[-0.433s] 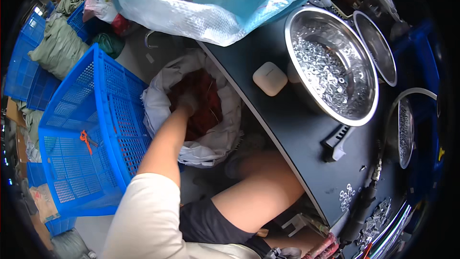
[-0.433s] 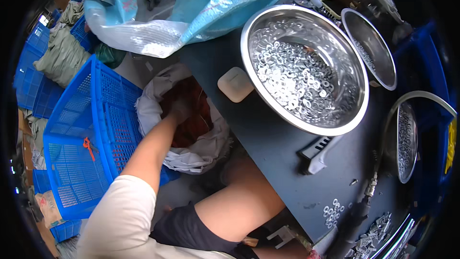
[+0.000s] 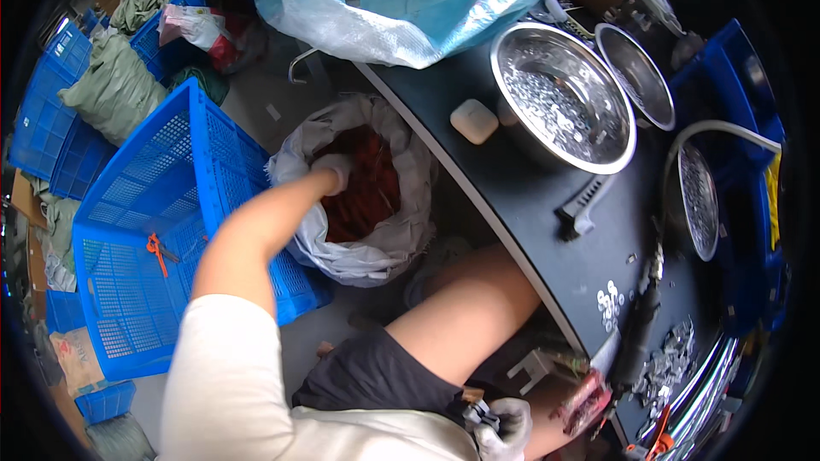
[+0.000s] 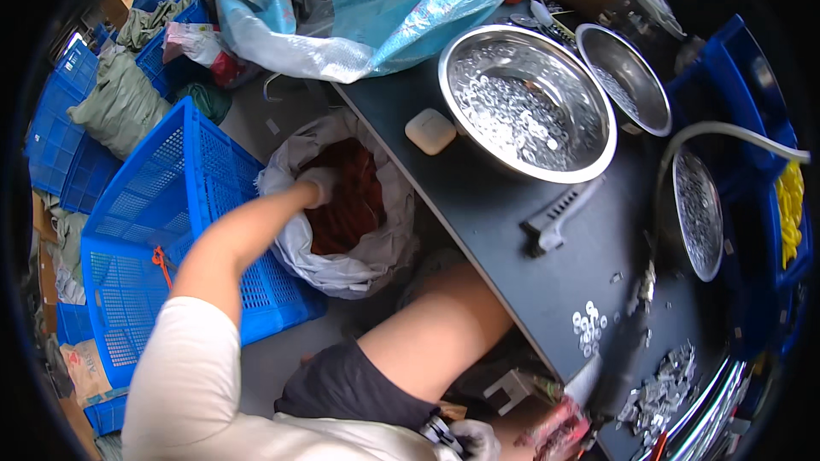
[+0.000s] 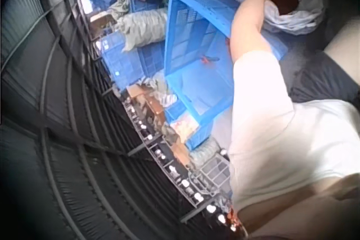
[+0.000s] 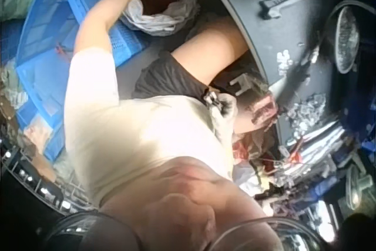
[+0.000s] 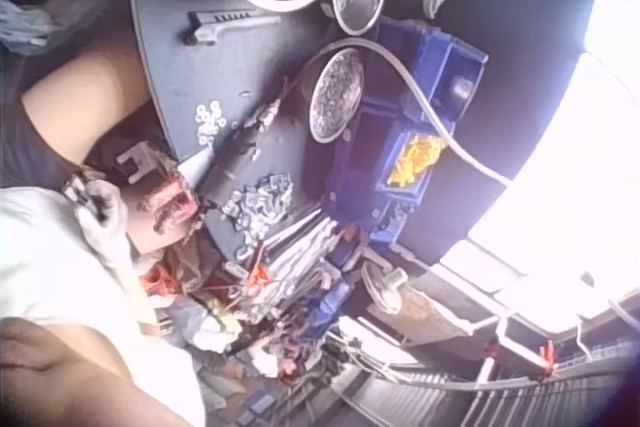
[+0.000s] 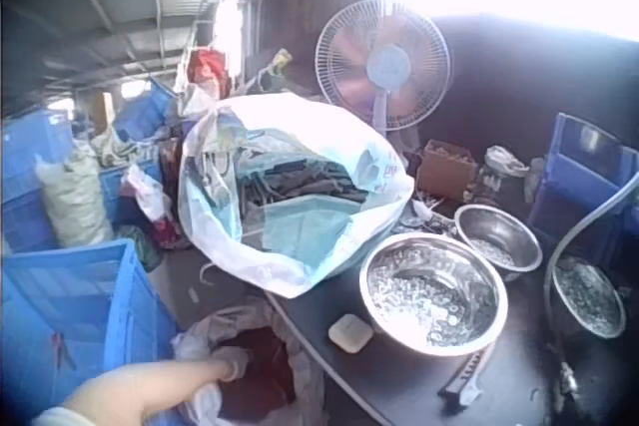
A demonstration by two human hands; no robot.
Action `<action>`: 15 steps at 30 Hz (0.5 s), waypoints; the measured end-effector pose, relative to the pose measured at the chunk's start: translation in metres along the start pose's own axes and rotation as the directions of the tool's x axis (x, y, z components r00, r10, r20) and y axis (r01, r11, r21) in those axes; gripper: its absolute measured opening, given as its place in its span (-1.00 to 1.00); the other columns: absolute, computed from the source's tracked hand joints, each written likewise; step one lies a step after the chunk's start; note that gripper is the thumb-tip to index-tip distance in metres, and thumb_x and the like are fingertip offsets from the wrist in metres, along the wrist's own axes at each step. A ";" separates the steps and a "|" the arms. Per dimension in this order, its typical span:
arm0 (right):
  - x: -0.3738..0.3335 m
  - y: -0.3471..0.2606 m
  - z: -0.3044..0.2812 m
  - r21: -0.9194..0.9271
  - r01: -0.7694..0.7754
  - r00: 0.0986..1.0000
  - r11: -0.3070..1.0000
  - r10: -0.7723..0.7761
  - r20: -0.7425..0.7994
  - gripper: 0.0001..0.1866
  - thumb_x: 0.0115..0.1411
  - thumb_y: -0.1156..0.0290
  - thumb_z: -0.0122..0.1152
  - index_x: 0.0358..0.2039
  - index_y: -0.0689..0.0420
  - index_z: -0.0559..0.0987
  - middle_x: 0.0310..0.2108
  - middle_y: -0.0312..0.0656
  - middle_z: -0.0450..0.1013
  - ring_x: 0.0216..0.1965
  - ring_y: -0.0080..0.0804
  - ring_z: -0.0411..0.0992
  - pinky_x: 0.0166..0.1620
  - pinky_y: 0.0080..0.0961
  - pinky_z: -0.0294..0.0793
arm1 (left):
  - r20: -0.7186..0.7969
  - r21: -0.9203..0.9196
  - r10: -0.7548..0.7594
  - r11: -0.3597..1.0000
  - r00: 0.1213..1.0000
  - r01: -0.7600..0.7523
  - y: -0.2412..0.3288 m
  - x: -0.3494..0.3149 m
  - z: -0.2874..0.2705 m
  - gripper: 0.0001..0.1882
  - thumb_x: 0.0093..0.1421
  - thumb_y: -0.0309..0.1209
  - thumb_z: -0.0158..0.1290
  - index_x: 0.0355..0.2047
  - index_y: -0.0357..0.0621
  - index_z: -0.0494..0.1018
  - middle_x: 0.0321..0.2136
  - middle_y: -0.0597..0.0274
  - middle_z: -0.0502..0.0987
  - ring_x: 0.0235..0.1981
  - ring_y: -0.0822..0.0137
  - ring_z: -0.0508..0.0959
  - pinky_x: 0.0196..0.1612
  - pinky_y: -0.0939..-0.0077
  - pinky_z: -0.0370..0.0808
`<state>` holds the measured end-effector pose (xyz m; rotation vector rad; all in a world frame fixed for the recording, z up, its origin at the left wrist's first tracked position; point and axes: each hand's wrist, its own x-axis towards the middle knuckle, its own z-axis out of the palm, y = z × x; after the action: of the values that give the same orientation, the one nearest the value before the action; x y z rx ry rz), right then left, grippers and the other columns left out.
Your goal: The person assembles small gray plastic components, washers, and metal clips onto an orange mechanical base using an electric screwdriver.
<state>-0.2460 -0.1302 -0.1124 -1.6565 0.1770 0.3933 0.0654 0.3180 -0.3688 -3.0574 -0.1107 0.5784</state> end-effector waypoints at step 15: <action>0.017 -0.103 0.097 0.372 0.380 0.893 0.847 -0.441 0.092 -0.36 -0.08 0.45 0.37 0.04 0.29 0.35 -0.15 -0.17 0.45 -0.09 -0.53 0.40 0.03 -0.57 0.35 | -0.287 -0.940 0.036 -0.202 0.957 -0.274 0.161 -0.419 -0.248 -0.63 0.00 -0.53 0.18 -0.16 -0.22 0.34 -0.38 0.36 0.46 -0.35 0.60 0.42 -0.21 0.63 0.39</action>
<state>-0.2100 -0.0196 -0.0299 -1.2580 -0.2333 0.1618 -0.2228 0.1222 0.0076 -4.8660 -0.3142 0.1106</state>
